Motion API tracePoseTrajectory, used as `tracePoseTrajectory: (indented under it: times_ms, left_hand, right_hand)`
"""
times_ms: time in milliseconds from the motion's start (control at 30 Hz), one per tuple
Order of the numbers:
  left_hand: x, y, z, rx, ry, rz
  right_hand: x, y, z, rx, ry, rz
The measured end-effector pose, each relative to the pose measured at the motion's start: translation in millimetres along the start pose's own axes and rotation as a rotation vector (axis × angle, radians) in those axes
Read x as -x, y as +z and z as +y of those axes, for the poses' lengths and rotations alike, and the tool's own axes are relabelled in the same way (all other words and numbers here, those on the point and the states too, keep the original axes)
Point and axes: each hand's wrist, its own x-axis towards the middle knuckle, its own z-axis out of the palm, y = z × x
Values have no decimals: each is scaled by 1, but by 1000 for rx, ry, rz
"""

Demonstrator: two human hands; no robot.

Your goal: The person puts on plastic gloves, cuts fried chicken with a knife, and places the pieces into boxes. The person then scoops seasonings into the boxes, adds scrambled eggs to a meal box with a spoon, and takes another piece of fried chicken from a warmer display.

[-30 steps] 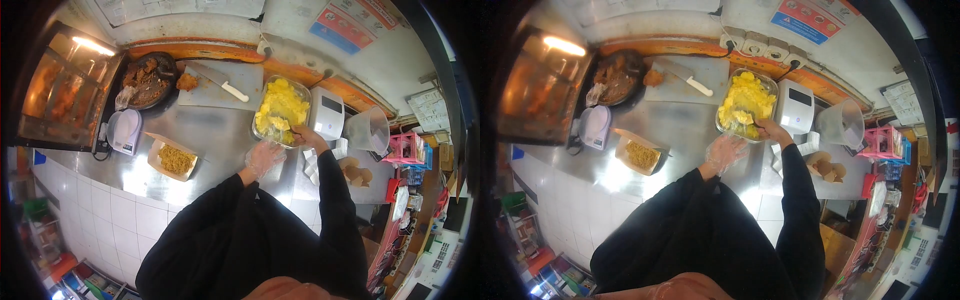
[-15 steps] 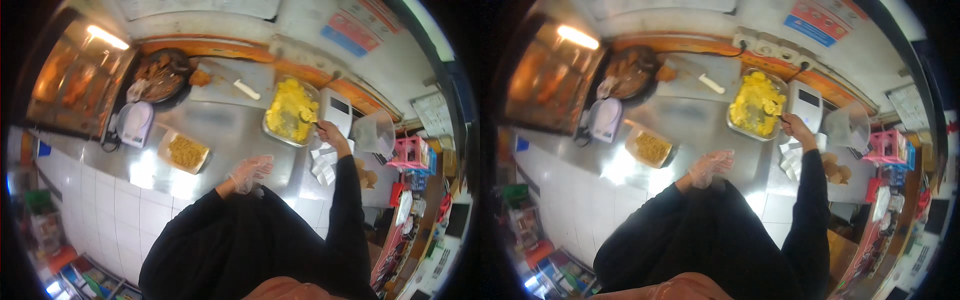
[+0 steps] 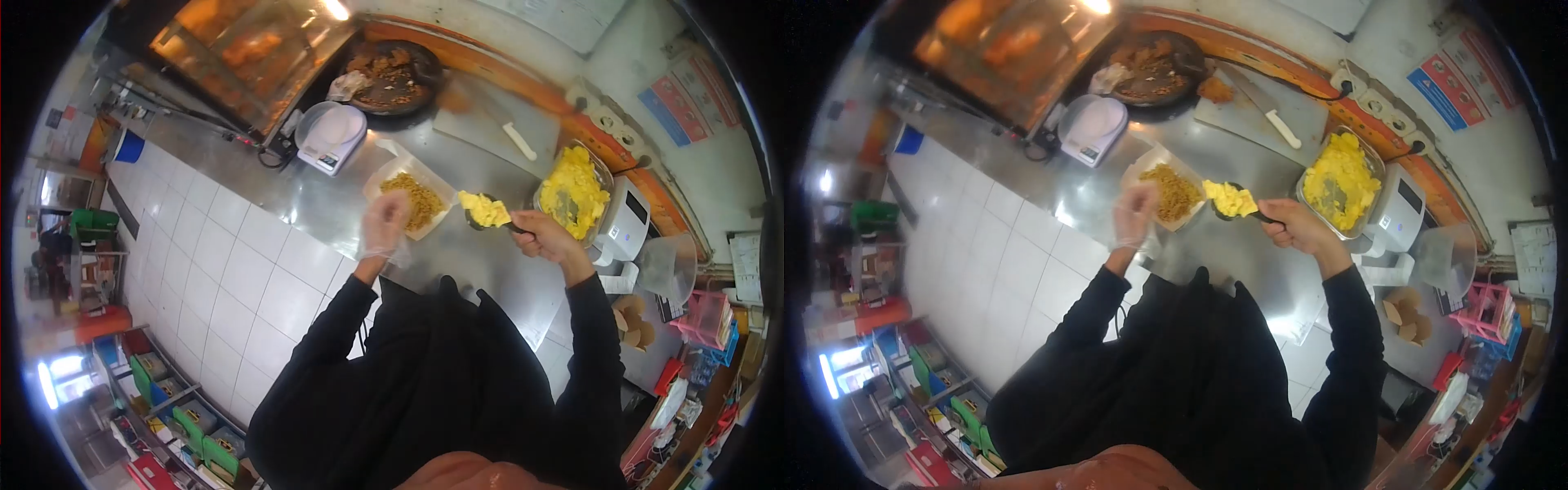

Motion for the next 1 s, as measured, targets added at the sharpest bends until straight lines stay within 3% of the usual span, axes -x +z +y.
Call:
tracePoseTrajectory:
  times_ms: [100,167,200,233,267,300,333,400,467,500,567,767,900,1000]
  left_hand:
    - [-1,11,2,-187,253,-356]
    - [-1,29,-24,-511,396,-450]
    - [6,49,-67,-578,505,-331]
    - [3,49,-58,-602,373,-486]
    - [3,65,-95,-383,422,-479]
    - [7,108,-170,-279,662,-345]
    - [9,123,-185,-199,808,-205]
    - [14,61,-88,-70,313,-415]
    - [1,83,-105,-527,565,-605]
    - [-1,82,-102,-537,561,-580]
    - [2,74,-97,-408,249,-676]
    - [6,51,-64,-456,279,-614]
    - [5,60,-80,-377,285,-582]
    - [1,64,-79,-468,255,-733]
  right_hand:
    - [-26,21,7,46,-23,-19]
    - [-47,30,18,89,-88,29]
    - [-52,37,21,104,-105,87]
    - [-58,43,27,128,-125,128]
    - [-66,42,35,115,-187,59]
    - [-77,40,44,142,-211,98]
    - [-78,45,44,132,-179,118]
    - [-84,59,45,33,-140,147]
    - [-92,59,50,68,-137,155]
    - [-96,57,51,63,-142,149]
    - [-109,56,60,57,-143,152]
    - [-127,48,67,19,-122,149]
    - [-126,53,65,8,-132,213]
    - [-125,50,64,11,-139,210]
